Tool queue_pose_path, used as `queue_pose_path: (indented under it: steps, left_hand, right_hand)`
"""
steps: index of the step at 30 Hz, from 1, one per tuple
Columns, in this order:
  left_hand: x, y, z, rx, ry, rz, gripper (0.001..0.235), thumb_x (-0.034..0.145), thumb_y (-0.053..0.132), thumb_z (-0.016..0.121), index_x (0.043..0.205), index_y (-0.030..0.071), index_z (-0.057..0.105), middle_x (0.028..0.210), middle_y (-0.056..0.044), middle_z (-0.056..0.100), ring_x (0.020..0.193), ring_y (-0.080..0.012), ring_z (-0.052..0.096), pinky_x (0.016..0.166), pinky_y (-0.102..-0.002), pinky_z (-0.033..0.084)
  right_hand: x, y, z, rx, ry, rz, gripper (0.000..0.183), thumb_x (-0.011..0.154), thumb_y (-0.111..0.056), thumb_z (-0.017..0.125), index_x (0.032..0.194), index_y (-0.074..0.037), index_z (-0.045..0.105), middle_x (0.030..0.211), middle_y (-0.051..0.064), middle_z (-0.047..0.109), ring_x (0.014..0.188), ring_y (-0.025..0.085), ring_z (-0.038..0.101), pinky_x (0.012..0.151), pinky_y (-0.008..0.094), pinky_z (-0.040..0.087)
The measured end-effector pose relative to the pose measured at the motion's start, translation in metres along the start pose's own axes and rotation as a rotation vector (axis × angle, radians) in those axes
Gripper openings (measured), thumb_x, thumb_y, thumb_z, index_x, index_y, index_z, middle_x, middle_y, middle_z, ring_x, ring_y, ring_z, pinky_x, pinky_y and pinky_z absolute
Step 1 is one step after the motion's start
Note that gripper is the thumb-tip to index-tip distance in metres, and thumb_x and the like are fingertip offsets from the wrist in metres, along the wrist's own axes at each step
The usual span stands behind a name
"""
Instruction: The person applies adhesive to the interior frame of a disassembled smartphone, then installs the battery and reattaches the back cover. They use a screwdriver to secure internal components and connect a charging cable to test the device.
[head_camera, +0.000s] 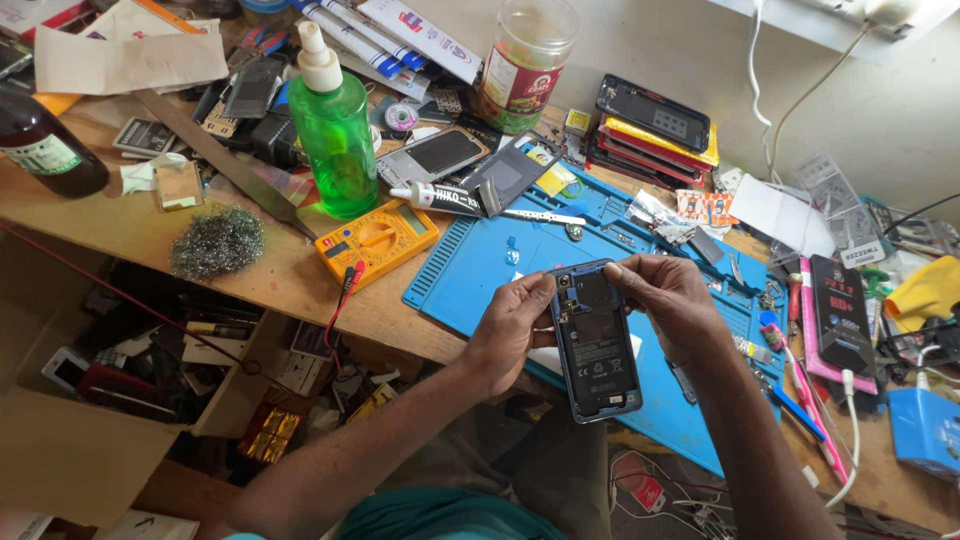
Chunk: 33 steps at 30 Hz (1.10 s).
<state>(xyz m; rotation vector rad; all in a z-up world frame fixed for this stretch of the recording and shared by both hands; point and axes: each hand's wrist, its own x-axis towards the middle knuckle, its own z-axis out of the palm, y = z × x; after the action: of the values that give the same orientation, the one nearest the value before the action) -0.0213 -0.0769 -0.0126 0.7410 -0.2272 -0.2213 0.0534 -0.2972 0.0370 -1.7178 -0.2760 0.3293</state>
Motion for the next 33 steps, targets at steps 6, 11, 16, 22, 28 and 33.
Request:
queue_pose_path:
  steps: [6,11,16,22,28,33]
  left_hand:
    - [0.005,-0.004,-0.005,0.010,-0.003,0.004,0.035,0.112,0.028,0.047,0.128,-0.001,0.060,0.100,-0.004,0.072,0.085,-0.0096,0.072,0.075,-0.028,0.063]
    - [0.010,0.001,-0.010,0.046,0.013,0.020,0.036,0.112,0.028,0.047,0.128,0.000,0.061,0.097,-0.004,0.072,0.084,-0.0094,0.072,0.074,-0.028,0.063]
    - [0.014,0.003,-0.010,0.014,0.002,0.019,0.033,0.115,0.028,0.049,0.124,0.000,0.064,0.099,-0.004,0.071,0.085,-0.0087,0.071,0.078,-0.027,0.062]
    - [0.005,-0.005,-0.010,0.159,-0.001,-0.093,0.031,0.109,0.027,0.050,0.116,0.000,0.065,0.098,-0.005,0.074,0.084,-0.0111,0.073,0.076,-0.028,0.062]
    - [0.015,-0.004,-0.014,0.080,0.007,0.084,0.030,0.113,0.023,0.055,0.120,-0.005,0.066,0.109,-0.006,0.074,0.096,-0.0091,0.070,0.090,-0.027,0.058]
    - [0.008,0.002,-0.013,0.112,-0.037,-0.170,0.035,0.111,0.029,0.051,0.120,-0.002,0.064,0.106,-0.008,0.074,0.093,-0.0158,0.072,0.085,-0.030,0.061]
  right_hand:
    - [-0.004,-0.001,0.000,0.100,-0.027,-0.034,0.025,0.098,-0.025,0.073,0.097,0.000,0.073,0.080,0.001,0.071,0.070,0.008,0.057,0.065,0.026,0.045]
    - [-0.014,-0.003,-0.001,0.048,-0.008,0.072,0.022,0.093,-0.021,0.073,0.098,0.000,0.075,0.080,0.001,0.072,0.070,0.009,0.059,0.065,0.027,0.048]
    - [-0.017,0.006,-0.004,0.081,-0.013,0.025,0.021,0.094,-0.018,0.075,0.096,0.003,0.072,0.079,0.003,0.070,0.068,0.010,0.059,0.063,0.027,0.048]
    - [-0.019,0.013,-0.001,0.098,0.066,0.025,0.021,0.094,-0.016,0.075,0.102,0.003,0.075,0.082,0.003,0.071,0.069,0.009,0.059,0.063,0.026,0.047]
    - [-0.046,0.011,-0.009,0.007,-0.114,0.133,0.023,0.087,-0.016,0.076,0.099,0.004,0.075,0.083,0.007,0.076,0.072,0.011,0.067,0.068,0.028,0.055]
    - [-0.050,0.031,-0.017,0.049,-0.072,0.055,0.023,0.093,-0.016,0.077,0.098,0.007,0.073,0.083,0.006,0.071,0.072,0.011,0.062,0.067,0.028,0.051]
